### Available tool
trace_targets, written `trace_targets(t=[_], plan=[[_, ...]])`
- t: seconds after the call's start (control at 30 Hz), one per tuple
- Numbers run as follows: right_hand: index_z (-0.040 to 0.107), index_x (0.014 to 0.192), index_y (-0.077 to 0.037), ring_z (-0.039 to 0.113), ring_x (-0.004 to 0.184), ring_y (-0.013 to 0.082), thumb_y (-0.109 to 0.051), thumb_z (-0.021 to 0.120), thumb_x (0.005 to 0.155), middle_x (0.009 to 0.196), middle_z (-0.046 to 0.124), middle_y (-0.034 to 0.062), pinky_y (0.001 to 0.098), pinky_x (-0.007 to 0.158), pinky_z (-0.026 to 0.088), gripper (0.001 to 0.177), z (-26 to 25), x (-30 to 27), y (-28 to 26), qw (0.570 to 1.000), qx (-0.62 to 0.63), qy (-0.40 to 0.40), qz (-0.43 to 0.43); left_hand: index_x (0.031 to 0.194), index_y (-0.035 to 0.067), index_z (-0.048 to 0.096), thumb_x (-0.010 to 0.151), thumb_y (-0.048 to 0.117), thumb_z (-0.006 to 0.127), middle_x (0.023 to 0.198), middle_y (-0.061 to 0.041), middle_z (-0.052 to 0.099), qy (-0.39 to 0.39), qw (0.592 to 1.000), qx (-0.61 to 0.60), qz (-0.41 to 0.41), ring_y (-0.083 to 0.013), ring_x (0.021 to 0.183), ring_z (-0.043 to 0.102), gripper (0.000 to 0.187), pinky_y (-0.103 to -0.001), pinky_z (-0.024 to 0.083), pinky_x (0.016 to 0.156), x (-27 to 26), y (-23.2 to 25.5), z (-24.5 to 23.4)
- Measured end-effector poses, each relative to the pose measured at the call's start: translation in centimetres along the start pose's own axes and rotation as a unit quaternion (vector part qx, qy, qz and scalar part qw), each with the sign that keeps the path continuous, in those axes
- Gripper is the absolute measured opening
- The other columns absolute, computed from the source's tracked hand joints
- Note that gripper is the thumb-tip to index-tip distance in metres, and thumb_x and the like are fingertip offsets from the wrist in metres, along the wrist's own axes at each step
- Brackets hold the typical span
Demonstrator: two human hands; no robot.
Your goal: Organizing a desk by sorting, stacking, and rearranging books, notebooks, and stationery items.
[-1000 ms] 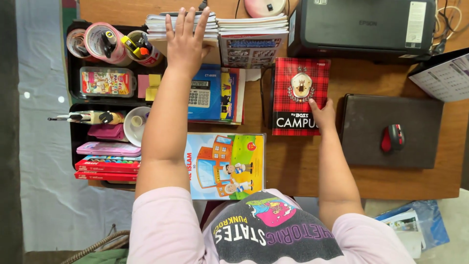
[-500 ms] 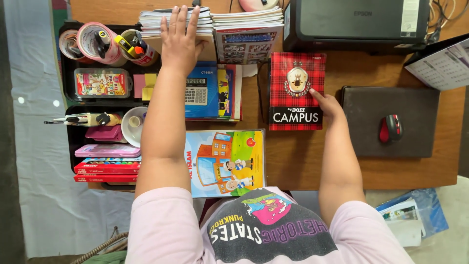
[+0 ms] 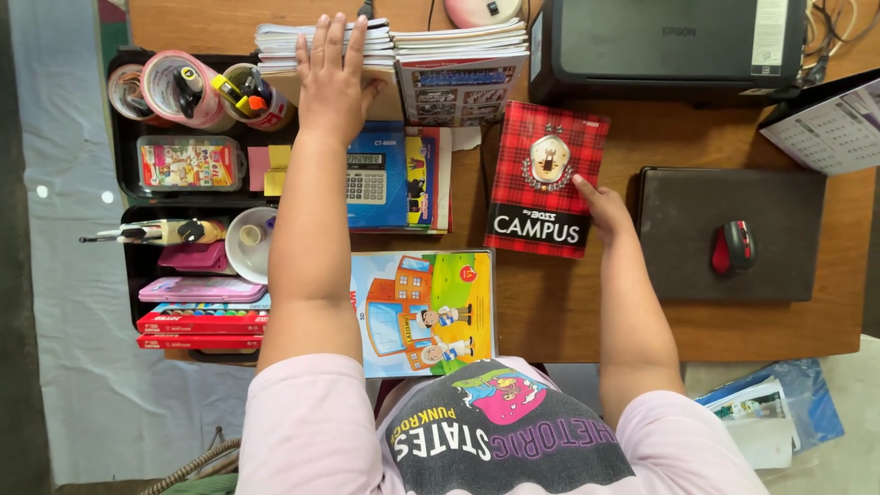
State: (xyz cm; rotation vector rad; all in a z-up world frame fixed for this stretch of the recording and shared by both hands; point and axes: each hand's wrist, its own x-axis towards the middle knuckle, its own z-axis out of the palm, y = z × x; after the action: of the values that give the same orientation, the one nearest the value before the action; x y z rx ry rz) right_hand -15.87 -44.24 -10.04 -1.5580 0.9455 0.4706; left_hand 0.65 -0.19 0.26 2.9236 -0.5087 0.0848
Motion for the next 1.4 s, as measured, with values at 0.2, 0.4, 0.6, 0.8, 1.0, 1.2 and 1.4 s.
trace_targets(t=[0.2,0.4,0.6,0.8,1.0,1.2,1.4], plan=[[0.054,0.135,0.0,0.07,0.111,0.0281,-0.06,0.072,0.077,0.125,0.071,0.0148,0.0415,0.096,0.06,0.086,1.3,0.5,-0.9,0.997,0.012,-0.024,0.073,0.164,0.013,0.019,0.109,0.036,0.069,0.167,-0.021,0.024,0.003,1.0,-0.001,-0.006,-0.0387,0.154,0.013,0.077,-0.059,0.006,0.123,0.1,0.0,0.0],[0.059,0.129,-0.005,0.071,0.111,0.0274,-0.065,0.067,0.078,0.122,0.072,0.0143,0.0401,0.1,0.058,0.079,2.5,0.1,-1.2,0.995,-0.009,-0.053,0.089,0.164,0.014,0.019,0.11,0.033,0.07,0.168,-0.02,0.023,0.001,1.0,-0.005,-0.008,-0.0384,0.154,0.013,0.077,-0.059,0.006,0.123,0.2,-0.1,0.1],[0.056,0.135,-0.008,0.065,0.126,0.0277,-0.058,0.065,0.081,0.134,0.068,0.0139,0.0399,0.111,0.051,0.074,4.0,-3.9,-2.9,0.994,-0.001,-0.069,0.079,0.163,0.013,0.023,0.109,0.032,0.072,0.166,-0.021,0.026,0.015,1.0,-0.007,-0.002,-0.0394,0.153,0.015,0.075,-0.059,0.007,0.122,0.3,-0.2,0.2],[0.055,0.137,-0.005,0.063,0.13,0.0251,-0.04,0.069,0.085,0.137,0.066,0.0158,0.0375,0.116,0.049,0.065,4.3,-4.2,-1.9,0.985,0.146,-0.067,0.066,0.162,0.012,0.026,0.11,0.032,0.073,0.165,-0.021,0.026,0.025,1.0,-0.01,0.006,-0.04,0.152,0.016,0.073,-0.06,0.008,0.121,0.4,-0.4,0.4],[0.063,0.129,-0.007,0.068,0.123,0.0212,-0.044,0.073,0.084,0.128,0.071,0.0123,0.0372,0.11,0.054,0.06,4.1,-0.6,0.6,0.973,0.214,-0.052,0.061,0.163,0.012,0.023,0.111,0.031,0.071,0.167,-0.021,0.024,0.006,1.0,-0.014,-0.007,-0.0389,0.153,0.012,0.073,-0.059,0.005,0.122,0.4,0.0,0.0],[0.057,0.134,-0.006,0.066,0.125,0.0312,-0.035,0.079,0.074,0.131,0.068,0.0185,0.0474,0.109,0.054,0.07,5.0,-3.3,-1.3,0.966,0.231,-0.108,0.048,0.163,0.012,0.025,0.11,0.029,0.072,0.166,-0.021,0.025,0.013,1.0,-0.014,-0.006,-0.0397,0.153,0.014,0.073,-0.059,0.006,0.122,0.4,0.0,-0.1],[0.055,0.133,-0.014,0.068,0.118,0.0321,-0.022,0.083,0.07,0.125,0.07,0.0132,0.0508,0.101,0.058,0.069,6.1,-3.5,1.6,0.943,0.31,-0.117,-0.016,0.163,0.013,0.023,0.109,0.029,0.073,0.166,-0.02,0.025,0.008,1.0,-0.008,-0.004,-0.0386,0.153,0.013,0.075,-0.059,0.006,0.122,0.5,-0.2,0.2]])
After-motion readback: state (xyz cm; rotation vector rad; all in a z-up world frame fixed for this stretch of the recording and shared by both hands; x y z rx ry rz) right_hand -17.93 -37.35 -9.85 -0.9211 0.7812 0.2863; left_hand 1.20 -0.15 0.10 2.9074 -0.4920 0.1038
